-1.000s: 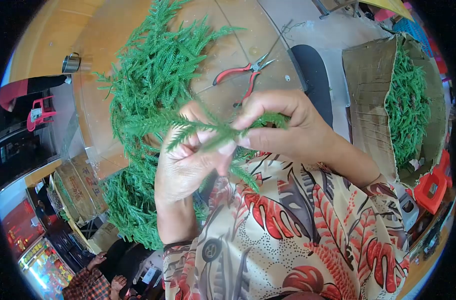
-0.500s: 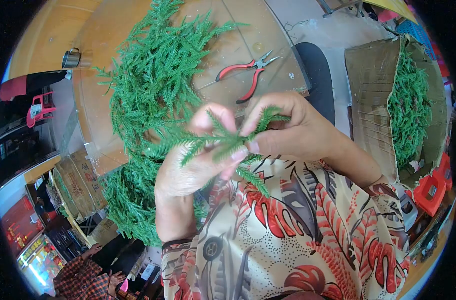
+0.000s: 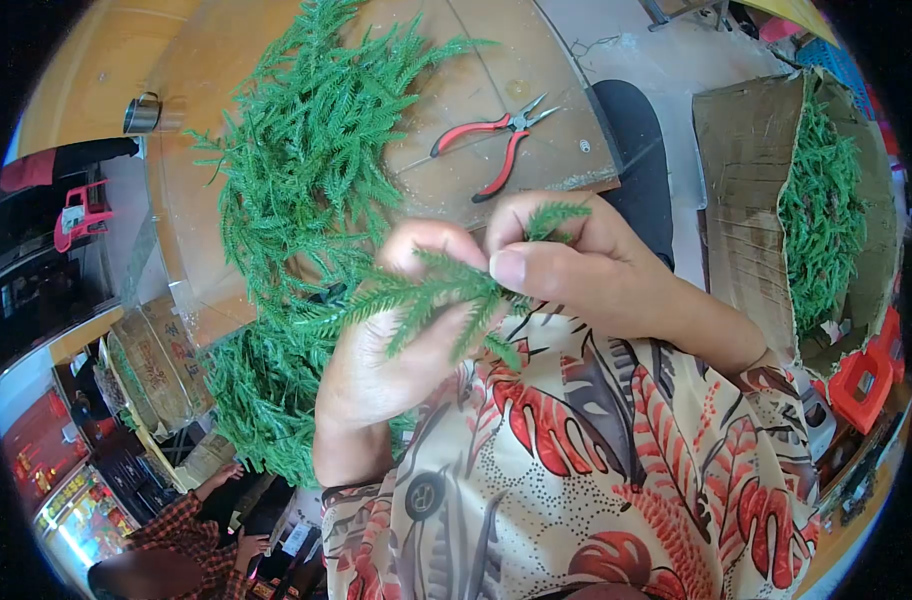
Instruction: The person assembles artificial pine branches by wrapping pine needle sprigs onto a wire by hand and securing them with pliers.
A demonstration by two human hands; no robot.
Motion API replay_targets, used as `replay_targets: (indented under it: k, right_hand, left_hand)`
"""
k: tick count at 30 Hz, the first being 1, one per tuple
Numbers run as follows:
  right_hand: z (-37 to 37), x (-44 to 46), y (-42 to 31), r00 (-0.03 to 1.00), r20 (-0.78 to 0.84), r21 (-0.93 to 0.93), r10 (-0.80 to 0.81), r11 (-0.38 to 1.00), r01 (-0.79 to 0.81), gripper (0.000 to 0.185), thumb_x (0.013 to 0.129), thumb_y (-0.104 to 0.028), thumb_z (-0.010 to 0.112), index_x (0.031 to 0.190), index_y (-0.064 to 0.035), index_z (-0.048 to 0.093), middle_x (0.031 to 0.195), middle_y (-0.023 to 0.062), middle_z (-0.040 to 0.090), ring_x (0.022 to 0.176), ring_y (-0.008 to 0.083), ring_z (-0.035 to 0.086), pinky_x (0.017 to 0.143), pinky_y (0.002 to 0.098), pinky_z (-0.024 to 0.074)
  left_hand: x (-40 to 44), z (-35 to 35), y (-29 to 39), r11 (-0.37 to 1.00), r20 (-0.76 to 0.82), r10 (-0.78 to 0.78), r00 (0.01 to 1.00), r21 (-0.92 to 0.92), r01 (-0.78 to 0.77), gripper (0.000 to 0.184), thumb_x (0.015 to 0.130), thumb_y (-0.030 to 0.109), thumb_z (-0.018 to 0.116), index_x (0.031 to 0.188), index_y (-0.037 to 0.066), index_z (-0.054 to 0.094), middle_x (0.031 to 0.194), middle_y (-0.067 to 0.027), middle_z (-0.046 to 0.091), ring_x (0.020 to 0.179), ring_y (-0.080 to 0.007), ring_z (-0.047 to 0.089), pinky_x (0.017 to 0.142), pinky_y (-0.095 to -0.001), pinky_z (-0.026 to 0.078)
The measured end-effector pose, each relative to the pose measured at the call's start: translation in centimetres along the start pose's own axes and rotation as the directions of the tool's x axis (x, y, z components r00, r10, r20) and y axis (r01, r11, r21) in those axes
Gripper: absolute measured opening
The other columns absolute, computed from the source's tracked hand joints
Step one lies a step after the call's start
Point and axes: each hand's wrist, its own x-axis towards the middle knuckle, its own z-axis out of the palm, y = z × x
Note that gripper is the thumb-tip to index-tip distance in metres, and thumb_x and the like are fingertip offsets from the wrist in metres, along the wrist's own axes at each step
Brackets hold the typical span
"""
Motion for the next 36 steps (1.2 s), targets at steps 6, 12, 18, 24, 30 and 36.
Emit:
replay_targets:
  k: [6, 12, 18, 24, 30, 36]
  right_hand:
    - [0.2, -0.2, -0.1, 0.994, 0.055, 0.071, -0.093, 0.994, 0.089, 0.015, 0.086, -0.013, 0.048, 0.078, -0.0007, 0.051, 0.072, 0.0066, 0.06, 0.068, 0.01, 0.055, 0.064, 0.0236, 0.0413]
    - [0.5, -0.2, -0.5, 0.995, 0.081, 0.184, -0.058, 0.982, 0.042, 0.01, 0.085, -0.008, 0.049, 0.08, 0.0004, 0.05, 0.075, 0.0105, 0.06, 0.073, 0.0164, 0.059, 0.069, 0.028, 0.0442]
    - [0.6, -0.3, -0.6, 0.996, 0.066, 0.184, -0.054, 0.982, 0.041, 0.009, 0.085, -0.008, 0.049, 0.082, 0.0001, 0.05, 0.076, 0.0107, 0.06, 0.074, 0.0167, 0.059, 0.07, 0.0287, 0.0446]
    - [0.7, -0.2, -0.4, 0.994, 0.064, 0.214, -0.086, 0.974, 0.071, 0.01, 0.086, -0.009, 0.048, 0.083, 0.0002, 0.049, 0.087, 0.011, 0.06, 0.076, 0.0152, 0.058, 0.071, 0.0261, 0.0423]
    - [0.6, -0.2, 0.5, 0.996, 0.036, 0.171, -0.079, 0.983, 0.071, 0.015, 0.086, -0.014, 0.05, 0.086, 0.0005, 0.051, 0.082, 0.0027, 0.051, 0.074, 0.0067, 0.045, 0.066, 0.0216, 0.0357]
    - [0.6, -0.2, 0.1, 0.993, 0.053, 0.133, -0.106, 0.986, 0.099, 0.016, 0.085, -0.016, 0.052, 0.087, 0.0003, 0.052, 0.076, -0.0006, 0.049, 0.071, 0.0049, 0.043, 0.063, 0.02, 0.0346]
  left_hand:
    - [-0.6, -0.8, -1.3, 0.947, 0.052, 0.152, 0.987, -0.295, -0.13, 0.027, 0.075, -0.008, 0.05, 0.102, -0.004, 0.046, 0.088, -0.0076, 0.052, 0.061, -0.0101, 0.052, 0.054, -0.0202, 0.042]
    - [-1.2, -1.3, -1.1, 0.942, 0.015, 0.057, 0.998, -0.333, -0.049, 0.028, 0.075, -0.001, 0.055, 0.102, -0.006, 0.047, 0.096, -0.0118, 0.052, 0.068, -0.0109, 0.053, 0.061, -0.0214, 0.043]
    - [-1.2, -0.9, -0.9, 0.962, -0.06, 0.083, 0.995, -0.256, -0.096, 0.027, 0.075, 0.0, 0.056, 0.101, -0.004, 0.05, 0.092, -0.007, 0.055, 0.085, -0.0126, 0.052, 0.078, -0.0256, 0.041]
    - [-1.0, -0.7, -1.0, 0.96, -0.069, 0.153, 0.986, -0.228, -0.165, 0.023, 0.077, 0.003, 0.057, 0.099, -0.004, 0.055, 0.092, -0.0086, 0.058, 0.077, -0.0109, 0.053, 0.072, -0.0234, 0.043]
    - [-0.8, -1.1, -1.4, 0.951, -0.056, 0.126, 0.991, -0.278, -0.136, 0.022, 0.079, 0.005, 0.057, 0.099, -0.004, 0.058, 0.08, -0.0079, 0.06, 0.058, -0.0072, 0.051, 0.05, -0.0191, 0.039]
    - [-0.2, -1.3, -1.8, 0.924, -0.01, 0.257, 0.966, -0.289, -0.249, 0.025, 0.075, 0.005, 0.06, 0.098, -0.005, 0.058, 0.071, -0.007, 0.057, 0.055, -0.0095, 0.05, 0.049, -0.0205, 0.039]
